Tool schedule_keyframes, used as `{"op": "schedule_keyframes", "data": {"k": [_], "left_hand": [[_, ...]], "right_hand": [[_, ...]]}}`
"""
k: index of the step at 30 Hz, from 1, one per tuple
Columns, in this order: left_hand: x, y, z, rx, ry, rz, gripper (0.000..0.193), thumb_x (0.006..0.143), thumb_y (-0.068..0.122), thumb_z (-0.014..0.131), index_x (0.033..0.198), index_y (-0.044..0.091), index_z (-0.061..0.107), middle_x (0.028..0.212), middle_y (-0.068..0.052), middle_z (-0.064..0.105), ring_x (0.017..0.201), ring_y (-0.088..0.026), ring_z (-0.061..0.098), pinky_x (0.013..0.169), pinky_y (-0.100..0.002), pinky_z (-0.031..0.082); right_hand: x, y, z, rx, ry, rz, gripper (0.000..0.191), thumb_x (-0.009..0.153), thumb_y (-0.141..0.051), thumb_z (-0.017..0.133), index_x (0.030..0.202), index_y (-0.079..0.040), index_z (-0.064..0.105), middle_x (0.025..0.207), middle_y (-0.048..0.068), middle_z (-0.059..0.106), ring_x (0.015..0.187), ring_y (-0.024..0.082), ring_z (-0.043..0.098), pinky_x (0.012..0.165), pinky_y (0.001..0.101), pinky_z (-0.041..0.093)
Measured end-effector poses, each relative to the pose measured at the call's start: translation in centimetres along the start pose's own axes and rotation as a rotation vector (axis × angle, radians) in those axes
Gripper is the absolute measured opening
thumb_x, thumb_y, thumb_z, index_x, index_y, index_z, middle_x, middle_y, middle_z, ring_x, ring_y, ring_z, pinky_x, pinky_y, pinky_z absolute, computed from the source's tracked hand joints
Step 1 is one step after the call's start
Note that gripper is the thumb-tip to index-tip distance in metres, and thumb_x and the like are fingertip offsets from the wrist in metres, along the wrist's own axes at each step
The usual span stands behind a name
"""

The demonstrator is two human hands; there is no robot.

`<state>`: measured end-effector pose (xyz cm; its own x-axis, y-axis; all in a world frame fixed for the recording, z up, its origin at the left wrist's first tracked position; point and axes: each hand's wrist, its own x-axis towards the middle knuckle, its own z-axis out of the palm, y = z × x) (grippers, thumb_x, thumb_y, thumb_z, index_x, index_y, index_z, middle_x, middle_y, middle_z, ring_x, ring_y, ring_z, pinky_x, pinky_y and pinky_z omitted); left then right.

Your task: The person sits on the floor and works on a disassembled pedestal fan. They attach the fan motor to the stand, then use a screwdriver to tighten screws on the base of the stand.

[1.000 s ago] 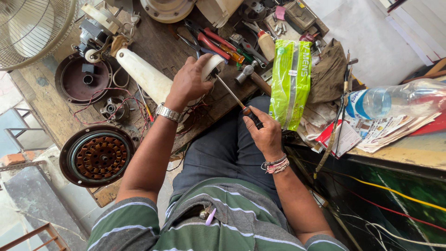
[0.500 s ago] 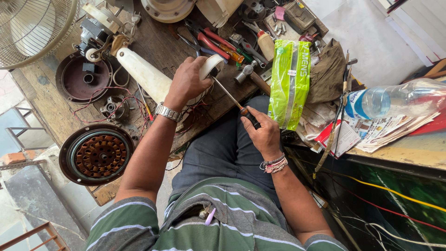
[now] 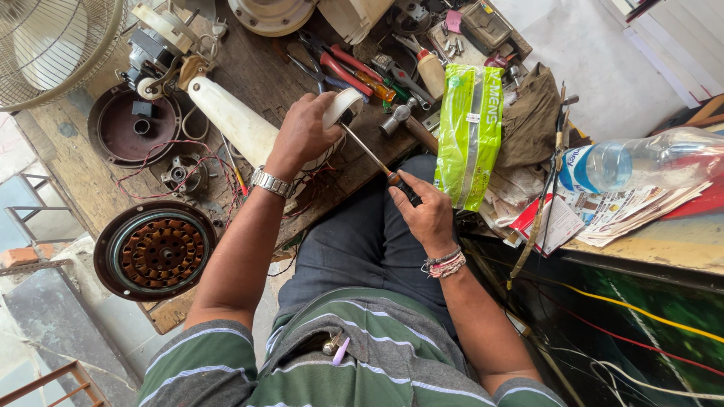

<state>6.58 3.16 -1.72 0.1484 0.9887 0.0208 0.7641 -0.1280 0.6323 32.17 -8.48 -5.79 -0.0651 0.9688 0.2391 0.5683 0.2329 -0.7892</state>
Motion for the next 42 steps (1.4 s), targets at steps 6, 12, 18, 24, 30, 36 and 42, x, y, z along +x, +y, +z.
{"op": "schedule_keyframes", "data": {"k": [6,12,18,24,30,36,42], "left_hand": [[-0.1,0.0,0.1,0.005,0.042,0.033,0.054,0.079,0.015,0.075,0.13,0.003,0.065,0.106,-0.023,0.066,0.1,-0.038,0.066,0.09,-0.047,0.053],[0.0,0.0,0.2,-0.009,0.035,0.032,0.052,0.081,0.016,0.075,0.13,0.004,0.066,0.105,-0.022,0.067,0.099,-0.037,0.066,0.09,-0.047,0.054],[0.0,-0.1,0.3,-0.022,0.011,-0.014,0.052,0.081,0.016,0.076,0.131,0.005,0.066,0.106,-0.019,0.067,0.097,-0.033,0.067,0.087,-0.045,0.054],[0.1,-0.4,0.2,-0.019,0.023,0.013,0.05,0.081,0.016,0.074,0.129,0.005,0.066,0.106,-0.02,0.067,0.101,-0.036,0.064,0.09,-0.047,0.052],[0.1,-0.6,0.2,-0.029,0.033,0.037,0.052,0.079,0.015,0.075,0.129,0.004,0.065,0.105,-0.02,0.066,0.1,-0.037,0.064,0.091,-0.047,0.052],[0.3,-0.3,-0.2,-0.041,0.016,0.002,0.051,0.079,0.016,0.075,0.128,0.005,0.066,0.104,-0.02,0.066,0.098,-0.037,0.065,0.089,-0.046,0.052],[0.2,-1.0,0.3,-0.03,0.025,0.024,0.052,0.079,0.015,0.075,0.129,0.005,0.065,0.105,-0.02,0.066,0.101,-0.037,0.064,0.091,-0.047,0.052]], "right_hand": [[0.3,-0.1,0.0,-0.01,0.002,-0.026,0.036,0.093,-0.028,0.078,0.12,-0.004,0.075,0.105,0.015,0.077,0.094,0.028,0.076,0.08,0.0353,0.059],[0.7,0.3,-0.6,-0.367,0.069,-0.34,0.039,0.095,-0.027,0.077,0.125,-0.003,0.073,0.088,0.009,0.074,0.07,0.021,0.068,0.062,0.0318,0.054],[3.1,0.9,-2.1,0.84,-0.471,0.71,0.028,0.095,-0.028,0.069,0.113,-0.007,0.074,0.069,0.003,0.071,0.045,0.005,0.052,0.037,0.0177,0.037],[2.8,0.9,-2.1,0.151,-0.185,-0.004,0.029,0.099,-0.031,0.074,0.109,-0.006,0.062,0.087,0.003,0.068,0.067,0.008,0.062,0.054,0.0218,0.045],[2.8,1.6,-1.3,0.423,-0.234,0.398,0.029,0.1,-0.036,0.068,0.108,-0.008,0.067,0.08,0.005,0.069,0.055,0.007,0.054,0.043,0.0199,0.038],[3.7,1.5,-2.0,0.582,-0.383,0.522,0.035,0.088,-0.026,0.077,0.109,-0.003,0.061,0.077,0.006,0.066,0.046,0.007,0.05,0.035,0.0212,0.036],[1.5,0.4,-0.7,-0.114,-0.046,-0.145,0.025,0.106,-0.031,0.069,0.116,-0.008,0.068,0.083,0.002,0.071,0.069,0.011,0.066,0.06,0.0274,0.051]]}}
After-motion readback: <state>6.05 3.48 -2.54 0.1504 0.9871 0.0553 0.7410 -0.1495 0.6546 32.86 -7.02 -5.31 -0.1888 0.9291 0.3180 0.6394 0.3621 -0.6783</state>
